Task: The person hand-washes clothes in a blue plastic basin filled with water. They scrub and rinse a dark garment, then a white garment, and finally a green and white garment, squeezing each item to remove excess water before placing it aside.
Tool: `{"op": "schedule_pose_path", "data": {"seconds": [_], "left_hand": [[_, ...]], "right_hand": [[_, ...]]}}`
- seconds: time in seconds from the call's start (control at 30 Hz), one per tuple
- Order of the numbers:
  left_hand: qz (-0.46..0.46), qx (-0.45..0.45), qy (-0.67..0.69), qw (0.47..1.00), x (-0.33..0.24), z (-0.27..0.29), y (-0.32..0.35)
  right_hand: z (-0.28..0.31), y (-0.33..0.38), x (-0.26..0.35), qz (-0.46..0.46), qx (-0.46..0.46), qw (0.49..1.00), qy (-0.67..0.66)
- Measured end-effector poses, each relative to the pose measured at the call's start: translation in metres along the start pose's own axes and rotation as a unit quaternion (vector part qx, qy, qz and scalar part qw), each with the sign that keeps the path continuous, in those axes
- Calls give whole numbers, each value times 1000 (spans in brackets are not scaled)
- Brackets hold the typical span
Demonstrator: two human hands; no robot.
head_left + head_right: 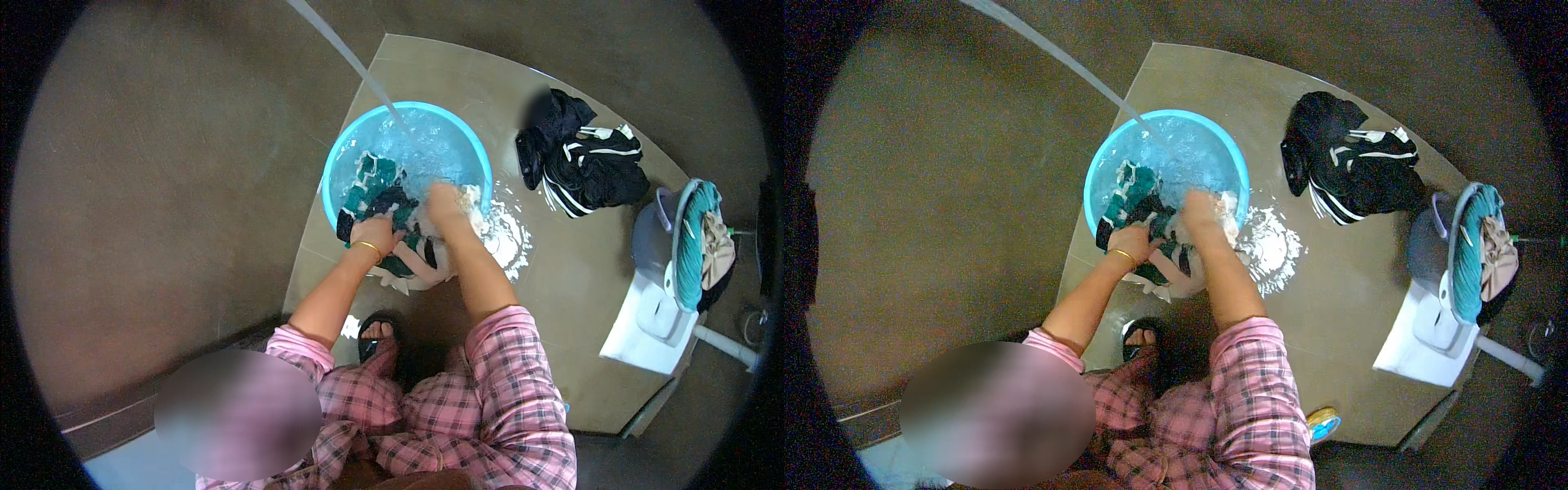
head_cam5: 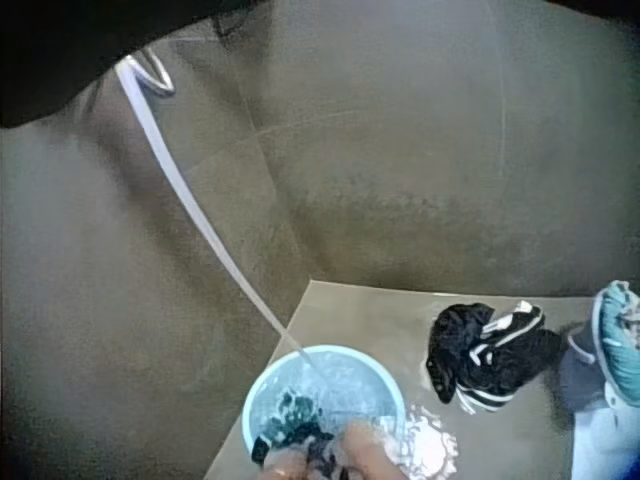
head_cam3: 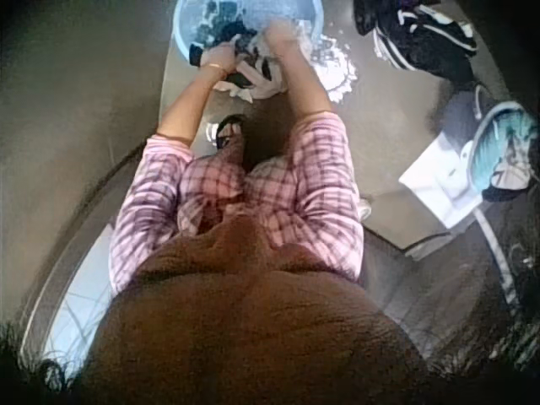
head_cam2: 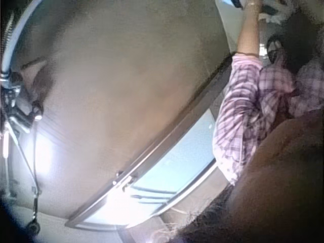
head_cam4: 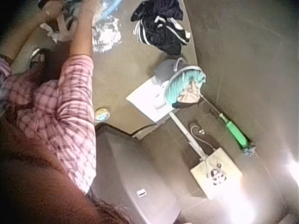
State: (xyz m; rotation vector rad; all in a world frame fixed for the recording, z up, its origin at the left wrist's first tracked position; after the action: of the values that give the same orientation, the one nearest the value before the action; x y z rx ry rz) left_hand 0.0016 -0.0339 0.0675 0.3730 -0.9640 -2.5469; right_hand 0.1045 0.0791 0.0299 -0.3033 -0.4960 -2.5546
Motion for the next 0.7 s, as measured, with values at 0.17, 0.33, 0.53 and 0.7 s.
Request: {"op": "schedule_pose_path", "data": {"seconds": [0.17, 0.33, 0.53, 0.7], "left_hand": [[-60, -140, 11, 988, 1, 7, 22], [-73, -220, 86, 969, 19, 38, 79], [35, -161, 96, 982, 28, 89, 62], [75, -189, 162, 965, 42, 99, -45]], "right_hand": [[19, -3, -32, -152, -86, 972, -158], [16, -5, -36, -80, -237, 963, -104], [-7, 3, -8, -6, 129, 992, -8], [6, 7, -9, -83, 112, 986, -89]]}}
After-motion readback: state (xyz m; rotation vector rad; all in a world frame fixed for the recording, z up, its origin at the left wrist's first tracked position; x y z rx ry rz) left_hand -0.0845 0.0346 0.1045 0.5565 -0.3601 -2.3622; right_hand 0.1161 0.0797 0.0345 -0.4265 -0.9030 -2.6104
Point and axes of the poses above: each hand's wrist, its own y-axis away from the middle knuckle, its own z-axis out of the back of the hand, x = y × z, the point moved 7 cm from there along -y, towards the middle knuckle, and after that the axes turned 11 degrees about y, right-handed, at the moved point
